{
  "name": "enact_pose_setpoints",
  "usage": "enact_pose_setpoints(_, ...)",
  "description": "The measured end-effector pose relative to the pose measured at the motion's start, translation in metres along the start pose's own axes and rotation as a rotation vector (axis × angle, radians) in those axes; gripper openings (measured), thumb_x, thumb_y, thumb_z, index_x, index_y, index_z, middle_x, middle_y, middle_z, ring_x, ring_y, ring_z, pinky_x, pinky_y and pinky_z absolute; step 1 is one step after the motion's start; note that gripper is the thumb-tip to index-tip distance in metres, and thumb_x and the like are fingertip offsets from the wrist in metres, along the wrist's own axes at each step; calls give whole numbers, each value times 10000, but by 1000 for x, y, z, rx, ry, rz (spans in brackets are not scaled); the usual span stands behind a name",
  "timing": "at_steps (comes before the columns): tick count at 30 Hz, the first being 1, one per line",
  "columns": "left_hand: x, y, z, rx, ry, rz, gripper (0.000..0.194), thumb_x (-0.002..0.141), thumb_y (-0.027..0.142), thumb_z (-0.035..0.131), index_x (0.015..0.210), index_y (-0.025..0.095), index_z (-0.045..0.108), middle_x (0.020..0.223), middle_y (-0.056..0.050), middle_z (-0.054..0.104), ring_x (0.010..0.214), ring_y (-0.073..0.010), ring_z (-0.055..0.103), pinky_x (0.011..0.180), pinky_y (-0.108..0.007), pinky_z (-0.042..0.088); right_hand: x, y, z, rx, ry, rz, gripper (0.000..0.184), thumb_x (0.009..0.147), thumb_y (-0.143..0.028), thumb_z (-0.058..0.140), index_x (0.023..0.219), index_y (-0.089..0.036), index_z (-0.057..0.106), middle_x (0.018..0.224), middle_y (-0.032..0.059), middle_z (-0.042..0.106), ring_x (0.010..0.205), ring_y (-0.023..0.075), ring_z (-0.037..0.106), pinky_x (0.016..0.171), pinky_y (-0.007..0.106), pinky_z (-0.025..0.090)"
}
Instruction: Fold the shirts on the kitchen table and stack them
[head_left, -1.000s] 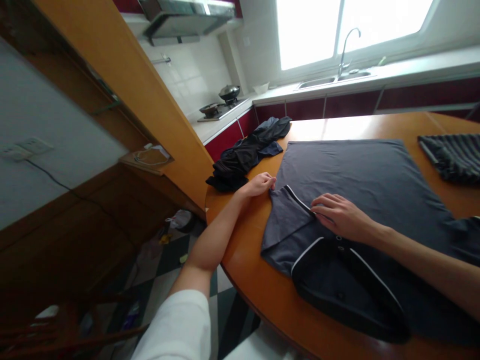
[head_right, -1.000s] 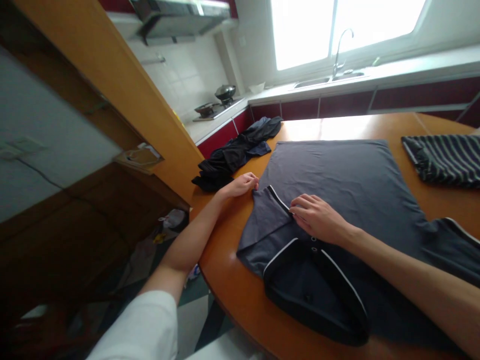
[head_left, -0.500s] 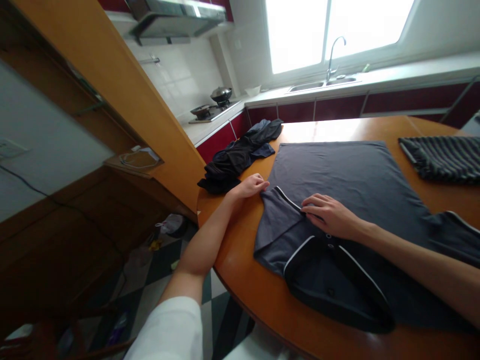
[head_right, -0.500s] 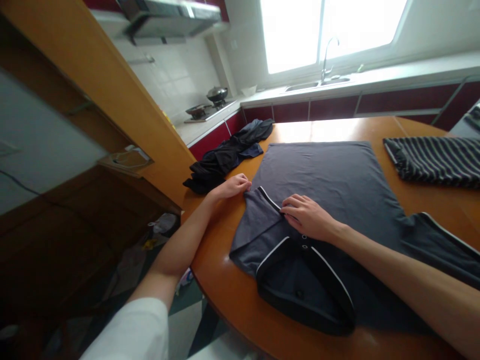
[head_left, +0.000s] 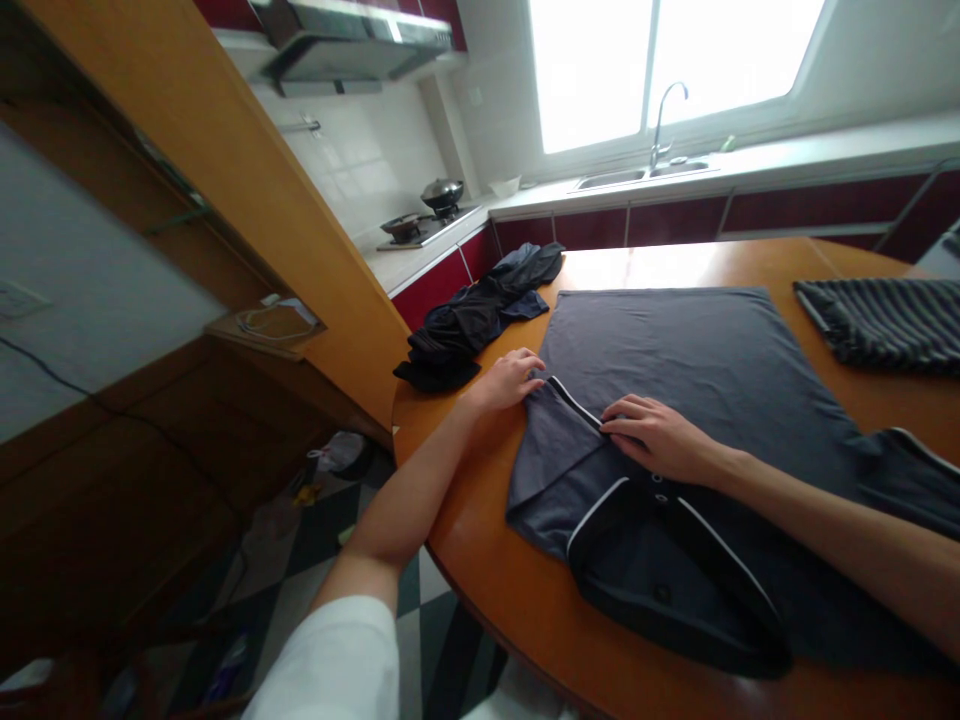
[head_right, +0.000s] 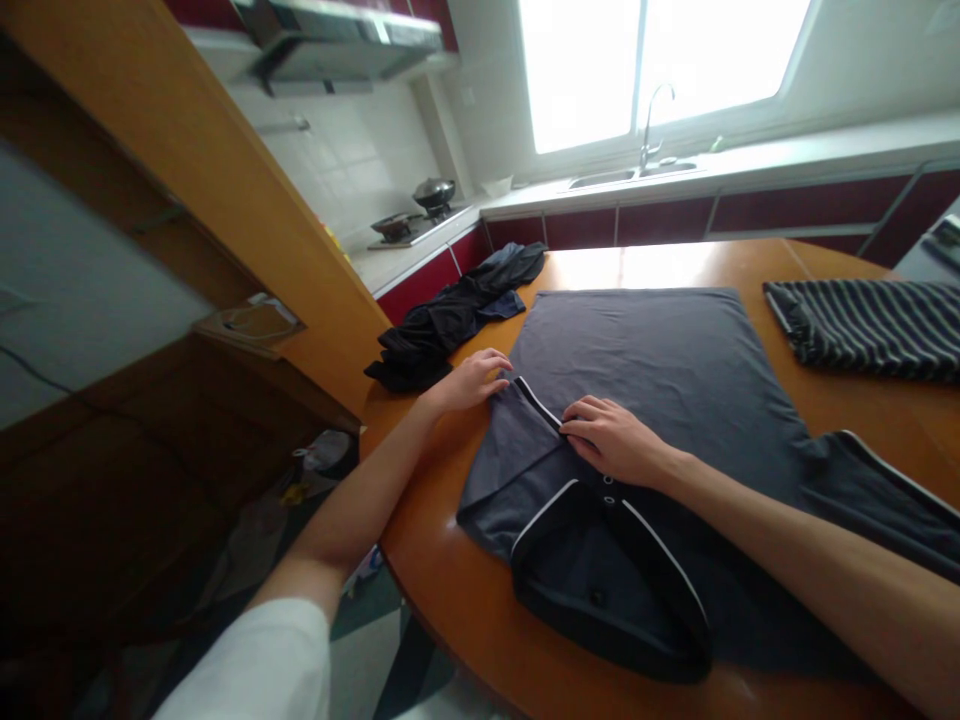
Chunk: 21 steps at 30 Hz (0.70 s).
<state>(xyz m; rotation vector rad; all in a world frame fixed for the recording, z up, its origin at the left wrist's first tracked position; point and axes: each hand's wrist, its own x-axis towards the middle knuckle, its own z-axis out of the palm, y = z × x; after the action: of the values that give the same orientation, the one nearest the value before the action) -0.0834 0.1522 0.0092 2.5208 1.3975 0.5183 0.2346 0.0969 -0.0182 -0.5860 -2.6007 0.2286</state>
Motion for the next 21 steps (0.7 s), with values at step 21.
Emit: enact_pose_setpoints(21,-156,76,-14,-59,-215,162,680,880,513,731,1467,238,529,1472,-157,509,1403,-312,427,1175,-469,362,-1,7,7,47,65,-32,255,964,-213,558,1128,-244,750,1128,91,710,1045,258,646,946,424,524)
